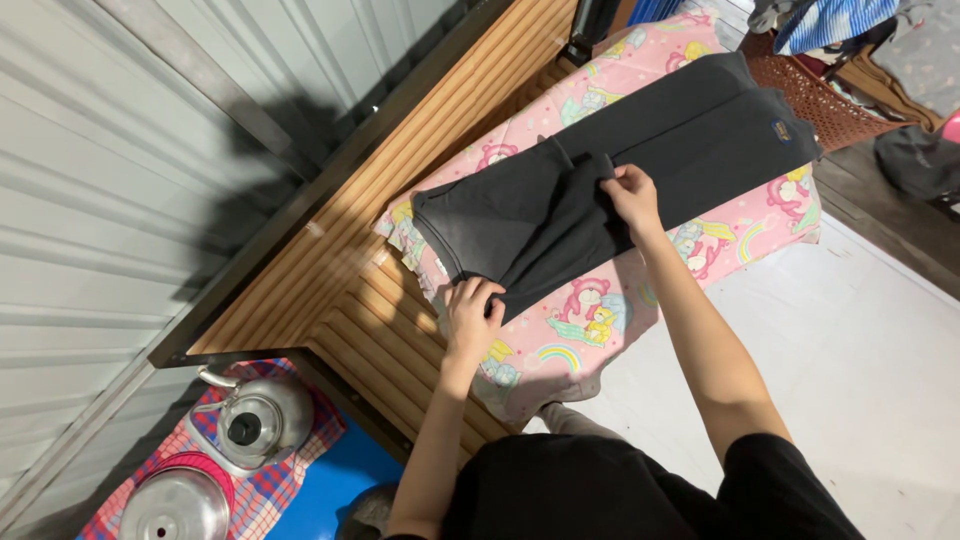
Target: Fold a black t-shirt on a flat surface.
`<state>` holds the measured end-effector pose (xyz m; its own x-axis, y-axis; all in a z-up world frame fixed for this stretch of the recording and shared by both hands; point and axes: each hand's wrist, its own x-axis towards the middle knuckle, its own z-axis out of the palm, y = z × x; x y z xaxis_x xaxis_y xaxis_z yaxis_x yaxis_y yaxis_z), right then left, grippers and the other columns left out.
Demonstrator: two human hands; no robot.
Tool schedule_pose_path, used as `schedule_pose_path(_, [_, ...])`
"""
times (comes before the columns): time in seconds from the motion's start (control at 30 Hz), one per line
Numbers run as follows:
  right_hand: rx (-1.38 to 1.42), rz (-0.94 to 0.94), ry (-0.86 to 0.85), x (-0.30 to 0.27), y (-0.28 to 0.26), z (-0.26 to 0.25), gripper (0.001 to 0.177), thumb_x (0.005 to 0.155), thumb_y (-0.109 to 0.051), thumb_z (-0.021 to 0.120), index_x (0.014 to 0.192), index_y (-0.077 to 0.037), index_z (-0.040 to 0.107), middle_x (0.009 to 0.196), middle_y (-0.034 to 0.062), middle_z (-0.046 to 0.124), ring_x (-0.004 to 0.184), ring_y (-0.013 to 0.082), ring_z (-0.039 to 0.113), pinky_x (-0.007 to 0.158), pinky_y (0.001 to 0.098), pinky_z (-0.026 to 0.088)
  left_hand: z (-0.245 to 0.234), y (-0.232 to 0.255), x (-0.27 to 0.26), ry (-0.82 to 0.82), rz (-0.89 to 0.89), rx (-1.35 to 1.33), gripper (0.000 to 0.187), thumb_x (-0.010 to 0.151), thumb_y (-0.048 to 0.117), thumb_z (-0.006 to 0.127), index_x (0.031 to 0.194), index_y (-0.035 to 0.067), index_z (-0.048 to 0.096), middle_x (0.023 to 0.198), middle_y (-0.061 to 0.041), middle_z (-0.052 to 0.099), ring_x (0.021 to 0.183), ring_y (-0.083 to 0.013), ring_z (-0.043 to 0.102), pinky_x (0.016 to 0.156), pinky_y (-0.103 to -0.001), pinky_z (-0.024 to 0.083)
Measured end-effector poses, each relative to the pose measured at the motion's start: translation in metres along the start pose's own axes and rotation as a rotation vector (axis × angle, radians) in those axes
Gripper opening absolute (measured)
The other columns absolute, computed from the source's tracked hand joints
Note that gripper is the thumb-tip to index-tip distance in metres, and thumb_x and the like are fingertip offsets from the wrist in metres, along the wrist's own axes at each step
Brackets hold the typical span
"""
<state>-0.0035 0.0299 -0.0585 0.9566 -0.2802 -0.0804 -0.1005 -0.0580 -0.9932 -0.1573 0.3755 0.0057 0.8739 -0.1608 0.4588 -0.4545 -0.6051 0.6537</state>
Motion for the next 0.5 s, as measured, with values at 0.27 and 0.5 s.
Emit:
schedule_pose_path(0.27, [-0.31,-0.368,0.08,0.019,-0.047,0.024,0.031,0.089,-0.017,0.083,0.109,-0.002,0.065,0.094,0.0054,0.069,0.083,0.0113,0.066,0.075,0.0274,0.056,-0.024,0.032,0.057,-0.063,0.039,-0.013,0.028,0.068,0.018,0.071,0.095,0.011,0.068,0.099,-0.01,0.064,0.099,-0.0327,0.058,0.087,-0.046,0.042])
schedule_pose_path(0.5, [-0.893,-0.304,-0.491,0.065,-0.074,0.049,0.05,0.069,-0.03,0.092,0.104,-0.001,0.071,0.082,0.0118,0.071,0.073,0.02,0.066,0.072,0.0369,0.054,0.056,-0.029,0.105,-0.062,0.019,0.088,0.033,0.094,0.026,0.067,0.123,0.01,0.067,0.138,-0.016,0.059,0.136,-0.0395,0.049,0.115,-0.052,0.035])
